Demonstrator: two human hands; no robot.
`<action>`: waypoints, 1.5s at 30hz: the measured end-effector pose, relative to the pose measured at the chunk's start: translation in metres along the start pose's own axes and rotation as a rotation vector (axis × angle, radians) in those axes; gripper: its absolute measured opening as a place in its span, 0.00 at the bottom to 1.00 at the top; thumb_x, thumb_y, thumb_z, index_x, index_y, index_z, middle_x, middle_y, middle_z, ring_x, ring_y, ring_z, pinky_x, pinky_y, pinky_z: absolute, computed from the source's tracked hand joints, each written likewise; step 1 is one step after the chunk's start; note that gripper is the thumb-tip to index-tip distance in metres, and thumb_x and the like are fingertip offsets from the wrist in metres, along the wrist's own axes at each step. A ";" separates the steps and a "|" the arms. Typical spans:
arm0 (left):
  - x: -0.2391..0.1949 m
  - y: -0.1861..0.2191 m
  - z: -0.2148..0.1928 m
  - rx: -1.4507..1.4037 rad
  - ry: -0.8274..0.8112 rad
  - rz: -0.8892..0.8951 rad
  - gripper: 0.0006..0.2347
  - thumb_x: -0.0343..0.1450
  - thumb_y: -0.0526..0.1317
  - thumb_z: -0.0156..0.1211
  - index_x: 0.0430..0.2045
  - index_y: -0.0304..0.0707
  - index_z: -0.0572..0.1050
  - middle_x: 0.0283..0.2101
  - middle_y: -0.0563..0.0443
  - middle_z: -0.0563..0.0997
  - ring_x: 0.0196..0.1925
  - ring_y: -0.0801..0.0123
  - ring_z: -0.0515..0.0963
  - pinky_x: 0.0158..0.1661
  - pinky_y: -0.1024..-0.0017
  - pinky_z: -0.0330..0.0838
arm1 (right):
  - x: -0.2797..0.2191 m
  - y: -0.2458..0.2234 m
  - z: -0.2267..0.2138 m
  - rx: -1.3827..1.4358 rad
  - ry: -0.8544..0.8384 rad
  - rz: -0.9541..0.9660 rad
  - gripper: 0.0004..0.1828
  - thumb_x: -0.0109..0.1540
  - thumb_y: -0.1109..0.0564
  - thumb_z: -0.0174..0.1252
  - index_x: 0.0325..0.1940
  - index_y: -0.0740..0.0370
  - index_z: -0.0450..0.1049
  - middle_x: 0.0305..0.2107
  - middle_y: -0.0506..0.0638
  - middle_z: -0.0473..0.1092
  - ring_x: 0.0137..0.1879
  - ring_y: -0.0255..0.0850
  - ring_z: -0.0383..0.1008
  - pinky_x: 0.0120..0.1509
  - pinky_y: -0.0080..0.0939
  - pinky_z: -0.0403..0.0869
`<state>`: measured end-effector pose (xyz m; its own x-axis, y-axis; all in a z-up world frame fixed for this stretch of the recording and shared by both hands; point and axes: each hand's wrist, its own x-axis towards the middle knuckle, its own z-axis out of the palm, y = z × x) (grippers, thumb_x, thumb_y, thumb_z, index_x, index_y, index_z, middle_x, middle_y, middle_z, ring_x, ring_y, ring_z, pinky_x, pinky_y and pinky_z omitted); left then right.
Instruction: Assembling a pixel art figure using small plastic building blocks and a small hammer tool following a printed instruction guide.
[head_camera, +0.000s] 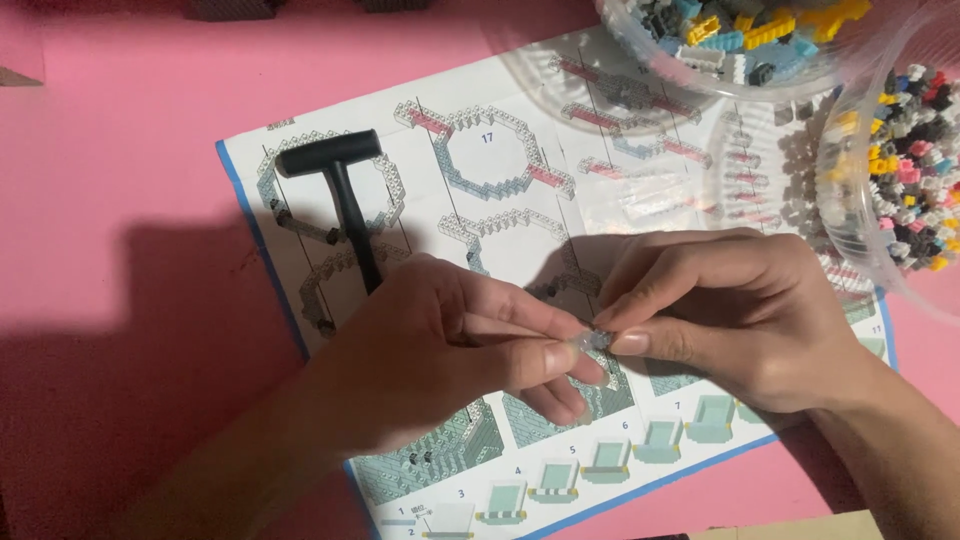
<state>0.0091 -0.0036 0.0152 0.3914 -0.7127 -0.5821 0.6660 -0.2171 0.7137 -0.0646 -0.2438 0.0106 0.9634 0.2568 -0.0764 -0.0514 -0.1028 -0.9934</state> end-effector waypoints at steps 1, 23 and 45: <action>0.000 0.000 0.000 -0.007 0.000 -0.001 0.15 0.65 0.34 0.65 0.42 0.20 0.86 0.39 0.33 0.95 0.32 0.56 0.96 0.37 0.65 0.93 | 0.000 0.000 0.001 0.015 0.014 0.006 0.02 0.59 0.65 0.66 0.35 0.66 0.81 0.30 0.58 0.81 0.33 0.43 0.80 0.36 0.37 0.78; 0.000 -0.005 -0.002 -0.030 -0.011 0.057 0.15 0.65 0.35 0.66 0.41 0.21 0.86 0.37 0.31 0.94 0.32 0.56 0.96 0.39 0.64 0.93 | 0.000 -0.002 0.002 -0.025 0.006 -0.002 0.04 0.59 0.64 0.66 0.37 0.65 0.82 0.31 0.58 0.82 0.34 0.43 0.82 0.36 0.36 0.80; 0.002 0.012 0.014 0.012 0.218 -0.120 0.15 0.63 0.30 0.72 0.41 0.17 0.88 0.30 0.31 0.92 0.29 0.60 0.92 0.37 0.68 0.89 | 0.007 -0.002 0.009 -0.216 0.004 -0.220 0.04 0.61 0.62 0.63 0.37 0.67 0.80 0.33 0.55 0.82 0.38 0.43 0.85 0.47 0.41 0.86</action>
<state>0.0094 -0.0171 0.0280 0.4387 -0.5206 -0.7324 0.7088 -0.3006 0.6382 -0.0602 -0.2328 0.0112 0.9463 0.2914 0.1397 0.2156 -0.2471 -0.9447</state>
